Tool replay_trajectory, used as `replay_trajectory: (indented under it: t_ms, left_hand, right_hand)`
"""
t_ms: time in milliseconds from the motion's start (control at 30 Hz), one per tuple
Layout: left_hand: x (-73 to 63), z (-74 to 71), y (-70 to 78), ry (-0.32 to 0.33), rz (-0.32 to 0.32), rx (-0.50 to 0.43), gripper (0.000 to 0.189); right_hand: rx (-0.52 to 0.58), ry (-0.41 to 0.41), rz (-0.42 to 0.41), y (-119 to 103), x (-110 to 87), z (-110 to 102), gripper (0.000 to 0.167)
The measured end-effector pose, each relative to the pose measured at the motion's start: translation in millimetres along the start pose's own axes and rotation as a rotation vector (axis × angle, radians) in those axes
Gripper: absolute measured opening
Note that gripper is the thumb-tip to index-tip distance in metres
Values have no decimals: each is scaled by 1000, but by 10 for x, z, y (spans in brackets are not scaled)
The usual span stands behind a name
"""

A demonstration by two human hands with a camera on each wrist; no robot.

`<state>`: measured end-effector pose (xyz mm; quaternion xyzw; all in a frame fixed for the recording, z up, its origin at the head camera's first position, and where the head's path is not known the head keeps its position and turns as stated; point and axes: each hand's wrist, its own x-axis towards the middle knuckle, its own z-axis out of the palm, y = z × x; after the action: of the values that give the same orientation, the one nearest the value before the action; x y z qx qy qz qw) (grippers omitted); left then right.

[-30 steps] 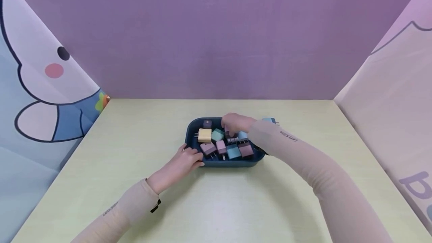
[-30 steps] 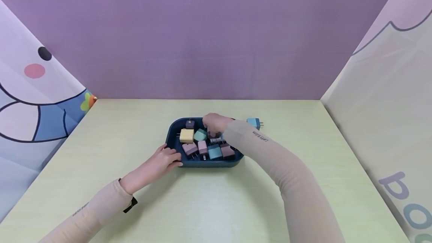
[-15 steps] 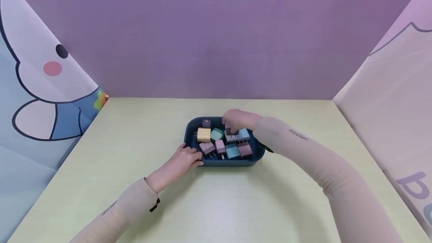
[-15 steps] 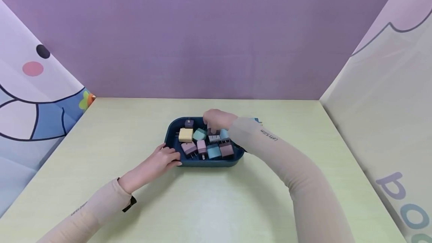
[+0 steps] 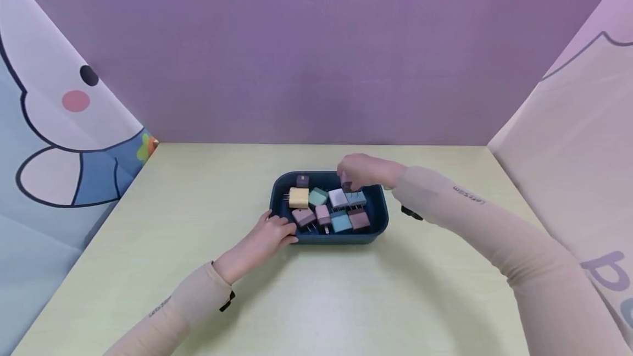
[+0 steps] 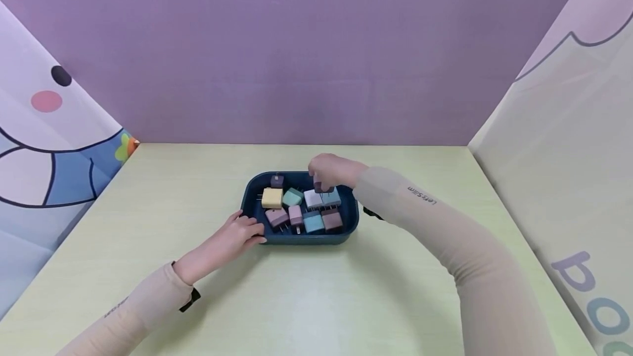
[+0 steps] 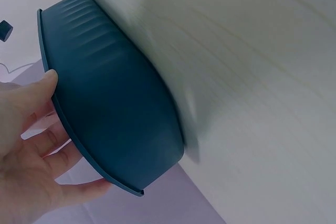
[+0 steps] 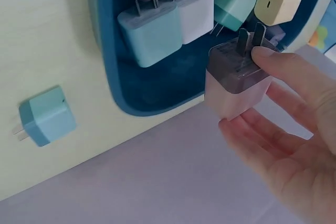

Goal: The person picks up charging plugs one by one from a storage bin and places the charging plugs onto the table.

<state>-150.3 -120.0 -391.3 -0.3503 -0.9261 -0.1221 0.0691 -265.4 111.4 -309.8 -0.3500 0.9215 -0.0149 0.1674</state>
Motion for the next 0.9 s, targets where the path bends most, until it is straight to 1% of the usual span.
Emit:
replay_trajectory:
  t_ms: [200, 367, 467, 567, 900]
  left_hand:
    - [-3, 19, 4, 3, 14, 13, 11]
    - [-12, 15, 12, -3, 5, 1, 10]
    - [-11, 2, 18, -3, 1, -3, 9]
    - [-10, -7, 20, -6, -3, -5, 9]
    - [-25, -7, 16, -11, 2, 10, 10]
  right_hand:
    - [12, 12, -24, 66, -113, -34, 38]
    - [6, 38, -19, 146, -173, -48, 36]
    - [23, 53, -19, 201, -205, -57, 37]
    - [54, 66, -6, 251, -235, -58, 40]
    - [81, 115, 79, 471, -342, -55, 43]
